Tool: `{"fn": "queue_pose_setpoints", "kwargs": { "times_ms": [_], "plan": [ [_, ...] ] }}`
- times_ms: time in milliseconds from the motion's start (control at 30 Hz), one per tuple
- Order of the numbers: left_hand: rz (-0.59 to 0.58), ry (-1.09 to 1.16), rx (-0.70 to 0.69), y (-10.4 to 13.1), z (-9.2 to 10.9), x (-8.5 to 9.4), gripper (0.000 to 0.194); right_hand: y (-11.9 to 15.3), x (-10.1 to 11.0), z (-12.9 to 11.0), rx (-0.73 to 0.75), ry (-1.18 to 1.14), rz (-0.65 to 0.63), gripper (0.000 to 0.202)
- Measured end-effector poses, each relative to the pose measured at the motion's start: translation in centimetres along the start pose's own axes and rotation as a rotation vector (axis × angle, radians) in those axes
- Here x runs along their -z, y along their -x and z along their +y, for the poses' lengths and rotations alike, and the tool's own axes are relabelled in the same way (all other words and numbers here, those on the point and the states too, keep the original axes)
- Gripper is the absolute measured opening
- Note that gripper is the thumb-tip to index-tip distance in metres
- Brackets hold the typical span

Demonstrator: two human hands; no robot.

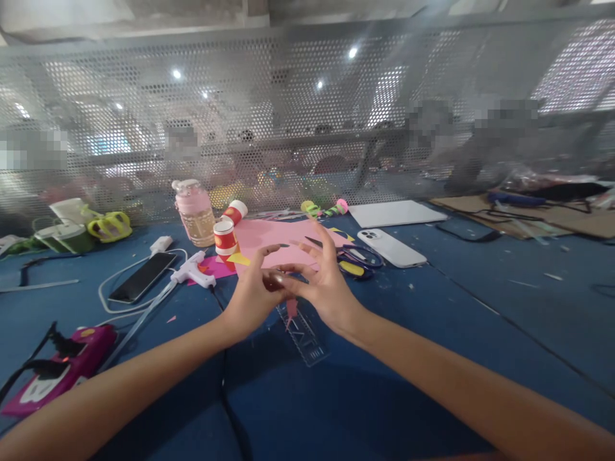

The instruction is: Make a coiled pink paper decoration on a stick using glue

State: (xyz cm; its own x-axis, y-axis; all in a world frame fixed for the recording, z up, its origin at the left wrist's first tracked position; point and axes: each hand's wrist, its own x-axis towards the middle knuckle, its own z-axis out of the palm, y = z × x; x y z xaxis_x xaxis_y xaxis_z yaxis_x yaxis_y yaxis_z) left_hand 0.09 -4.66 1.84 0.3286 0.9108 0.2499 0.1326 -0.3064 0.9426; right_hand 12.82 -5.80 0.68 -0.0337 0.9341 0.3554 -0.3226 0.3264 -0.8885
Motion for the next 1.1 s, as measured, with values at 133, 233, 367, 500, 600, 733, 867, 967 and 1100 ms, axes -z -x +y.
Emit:
{"fn": "queue_pose_setpoints", "kwargs": {
  "times_ms": [133,233,367,500,600,733,867,967,1100],
  "plan": [
    [-0.011,0.038,0.019,-0.1,0.0,0.0,0.064,-0.1,0.0,-0.3,-0.06,-0.064,0.014,0.108],
    [-0.036,0.126,0.05,-0.1,0.0,0.0,0.072,-0.2,0.1,-0.8,-0.057,-0.074,0.032,0.107],
    [-0.007,0.158,0.094,-0.3,0.0,0.0,0.069,-0.5,0.3,-1.1,-0.102,-0.147,0.059,0.109],
    [-0.005,0.107,0.106,-0.5,-0.1,0.1,0.066,-0.8,0.5,-1.4,-0.206,-0.192,0.089,0.11],
    [-0.046,0.083,0.111,-0.7,-0.1,0.4,0.063,-0.8,0.6,-1.7,-0.265,-0.223,0.076,0.107],
    [-0.085,0.057,0.123,-0.8,0.0,0.7,0.062,-0.8,0.7,-1.9,-0.302,-0.238,0.044,0.106],
    [-0.068,0.039,0.12,-0.9,0.2,0.7,0.061,-0.8,0.8,-1.8,-0.296,-0.213,0.027,0.106],
    [-0.063,0.041,0.132,-0.7,0.4,0.6,0.06,-1.0,0.9,-1.4,-0.258,-0.176,0.022,0.105],
    [-0.05,0.047,0.124,-0.3,0.3,0.2,0.054,-1.1,1.0,-0.8,-0.142,-0.087,0.026,0.104]
  ]
}}
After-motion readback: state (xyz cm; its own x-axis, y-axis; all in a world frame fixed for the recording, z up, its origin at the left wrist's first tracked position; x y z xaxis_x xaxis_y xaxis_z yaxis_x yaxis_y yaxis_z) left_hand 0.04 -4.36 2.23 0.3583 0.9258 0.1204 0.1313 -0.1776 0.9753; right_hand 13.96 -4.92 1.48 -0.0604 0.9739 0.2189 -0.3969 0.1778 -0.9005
